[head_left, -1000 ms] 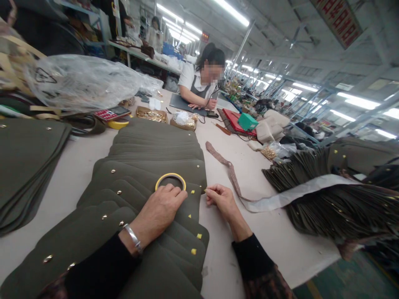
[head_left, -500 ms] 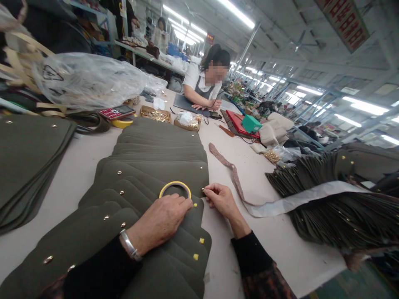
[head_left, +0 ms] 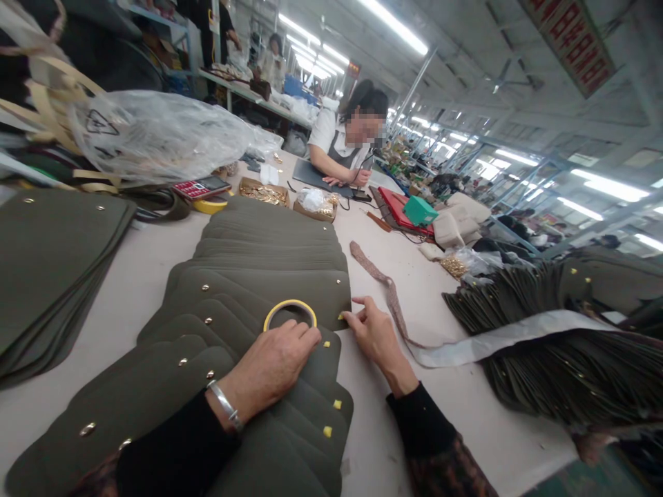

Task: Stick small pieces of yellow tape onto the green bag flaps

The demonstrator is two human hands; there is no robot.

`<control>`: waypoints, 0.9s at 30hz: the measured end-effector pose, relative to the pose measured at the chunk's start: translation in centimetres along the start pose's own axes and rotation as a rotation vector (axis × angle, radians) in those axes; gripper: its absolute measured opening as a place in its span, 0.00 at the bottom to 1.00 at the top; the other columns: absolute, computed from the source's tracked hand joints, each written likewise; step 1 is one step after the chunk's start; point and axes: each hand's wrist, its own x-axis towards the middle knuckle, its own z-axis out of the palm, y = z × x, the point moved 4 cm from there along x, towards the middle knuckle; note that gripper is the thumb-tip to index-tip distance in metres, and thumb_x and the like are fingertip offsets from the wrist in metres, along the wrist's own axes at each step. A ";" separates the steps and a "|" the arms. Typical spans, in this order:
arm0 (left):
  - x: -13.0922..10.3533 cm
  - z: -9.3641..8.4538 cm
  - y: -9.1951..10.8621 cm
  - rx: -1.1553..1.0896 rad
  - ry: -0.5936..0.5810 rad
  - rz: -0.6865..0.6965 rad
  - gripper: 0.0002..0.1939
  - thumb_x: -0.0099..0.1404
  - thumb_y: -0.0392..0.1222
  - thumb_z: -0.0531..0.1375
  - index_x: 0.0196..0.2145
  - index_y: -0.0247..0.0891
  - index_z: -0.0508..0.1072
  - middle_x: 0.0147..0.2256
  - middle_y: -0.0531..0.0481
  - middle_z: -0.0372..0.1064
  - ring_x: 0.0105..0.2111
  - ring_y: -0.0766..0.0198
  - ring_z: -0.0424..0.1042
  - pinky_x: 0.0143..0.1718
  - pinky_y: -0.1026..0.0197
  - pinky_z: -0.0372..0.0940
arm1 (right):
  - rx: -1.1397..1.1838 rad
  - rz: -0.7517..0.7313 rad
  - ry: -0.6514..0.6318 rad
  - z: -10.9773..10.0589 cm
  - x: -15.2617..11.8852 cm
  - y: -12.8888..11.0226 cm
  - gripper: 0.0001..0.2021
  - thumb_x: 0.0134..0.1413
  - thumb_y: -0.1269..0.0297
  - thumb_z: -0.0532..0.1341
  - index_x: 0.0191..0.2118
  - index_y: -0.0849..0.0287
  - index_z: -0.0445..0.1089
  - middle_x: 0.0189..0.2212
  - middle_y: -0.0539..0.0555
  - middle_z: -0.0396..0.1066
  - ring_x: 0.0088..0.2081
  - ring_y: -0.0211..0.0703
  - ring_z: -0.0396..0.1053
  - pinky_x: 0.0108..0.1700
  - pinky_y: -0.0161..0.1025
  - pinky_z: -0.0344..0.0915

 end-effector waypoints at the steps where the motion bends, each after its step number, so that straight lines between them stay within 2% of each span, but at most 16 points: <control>1: 0.0 -0.1 0.0 0.001 0.015 -0.001 0.09 0.71 0.36 0.46 0.40 0.40 0.66 0.36 0.49 0.67 0.37 0.59 0.64 0.37 0.57 0.62 | -0.024 -0.078 0.032 -0.5 -0.3 0.0 0.09 0.58 0.65 0.58 0.44 0.59 0.68 0.26 0.50 0.72 0.28 0.42 0.71 0.34 0.37 0.66; 3: 0.1 -0.2 -0.1 -0.003 0.041 -0.003 0.09 0.71 0.35 0.47 0.40 0.40 0.66 0.37 0.49 0.66 0.38 0.58 0.64 0.38 0.57 0.64 | -0.089 -0.282 0.038 -0.9 -0.8 -0.4 0.06 0.61 0.68 0.55 0.40 0.58 0.69 0.33 0.55 0.73 0.35 0.43 0.71 0.40 0.38 0.67; 5: 0.1 -0.4 -0.2 -0.012 0.069 -0.022 0.08 0.71 0.35 0.48 0.41 0.40 0.66 0.38 0.49 0.66 0.40 0.58 0.64 0.39 0.57 0.65 | -0.193 -0.461 -0.012 -0.6 -1.1 -1.0 0.08 0.62 0.71 0.53 0.38 0.58 0.70 0.35 0.57 0.72 0.39 0.44 0.71 0.44 0.40 0.68; 8: 0.1 -0.8 -0.8 -0.010 0.130 -0.102 0.08 0.70 0.34 0.49 0.41 0.39 0.66 0.38 0.49 0.67 0.41 0.59 0.65 0.41 0.57 0.65 | -0.349 -0.568 -0.101 0.3 -0.8 -1.8 0.09 0.62 0.74 0.53 0.37 0.60 0.70 0.34 0.58 0.72 0.39 0.45 0.70 0.43 0.40 0.68; 10: 0.0 -1.1 -1.3 0.003 0.159 -0.149 0.08 0.70 0.34 0.49 0.39 0.39 0.67 0.37 0.49 0.67 0.41 0.58 0.65 0.41 0.57 0.65 | -0.389 -0.516 -0.180 0.9 -0.1 -2.3 0.09 0.60 0.74 0.54 0.36 0.60 0.71 0.32 0.58 0.72 0.37 0.45 0.71 0.42 0.40 0.68; 14: 0.1 -1.5 -2.0 0.046 0.180 -0.164 0.07 0.70 0.34 0.50 0.39 0.39 0.67 0.37 0.48 0.67 0.42 0.58 0.65 0.42 0.56 0.65 | -0.271 -0.225 -0.317 1.2 1.7 -2.6 0.08 0.53 0.74 0.57 0.30 0.59 0.73 0.30 0.56 0.74 0.34 0.44 0.72 0.41 0.37 0.65; 18: 0.4 -1.9 -2.2 0.088 0.170 -0.136 0.08 0.70 0.34 0.49 0.40 0.38 0.68 0.36 0.47 0.68 0.41 0.57 0.65 0.42 0.56 0.63 | -0.196 -0.031 -0.337 1.4 3.4 -2.3 0.10 0.42 0.76 0.58 0.18 0.59 0.71 0.16 0.51 0.71 0.24 0.40 0.70 0.29 0.33 0.61; 21: 0.5 -2.0 -2.0 0.093 0.157 -0.108 0.08 0.69 0.34 0.49 0.38 0.38 0.68 0.34 0.47 0.67 0.38 0.57 0.64 0.41 0.55 0.62 | -0.122 0.104 -0.350 1.5 3.7 -2.0 0.10 0.39 0.76 0.56 0.15 0.59 0.71 0.10 0.48 0.65 0.17 0.37 0.67 0.22 0.30 0.57; 24: 0.4 -2.1 -1.9 0.055 0.158 -0.078 0.10 0.70 0.35 0.48 0.37 0.38 0.68 0.33 0.48 0.67 0.36 0.58 0.64 0.39 0.56 0.62 | -0.033 0.159 -0.410 1.4 2.7 -2.4 0.10 0.38 0.75 0.56 0.17 0.60 0.72 0.10 0.48 0.66 0.15 0.35 0.65 0.18 0.28 0.55; 27: 0.3 -2.2 -2.0 -0.012 0.172 -0.029 0.11 0.71 0.37 0.47 0.39 0.38 0.68 0.34 0.48 0.68 0.37 0.59 0.65 0.40 0.57 0.63 | 0.042 0.139 -0.547 1.1 1.1 -3.0 0.09 0.37 0.75 0.57 0.15 0.60 0.71 0.11 0.47 0.67 0.15 0.35 0.64 0.16 0.28 0.54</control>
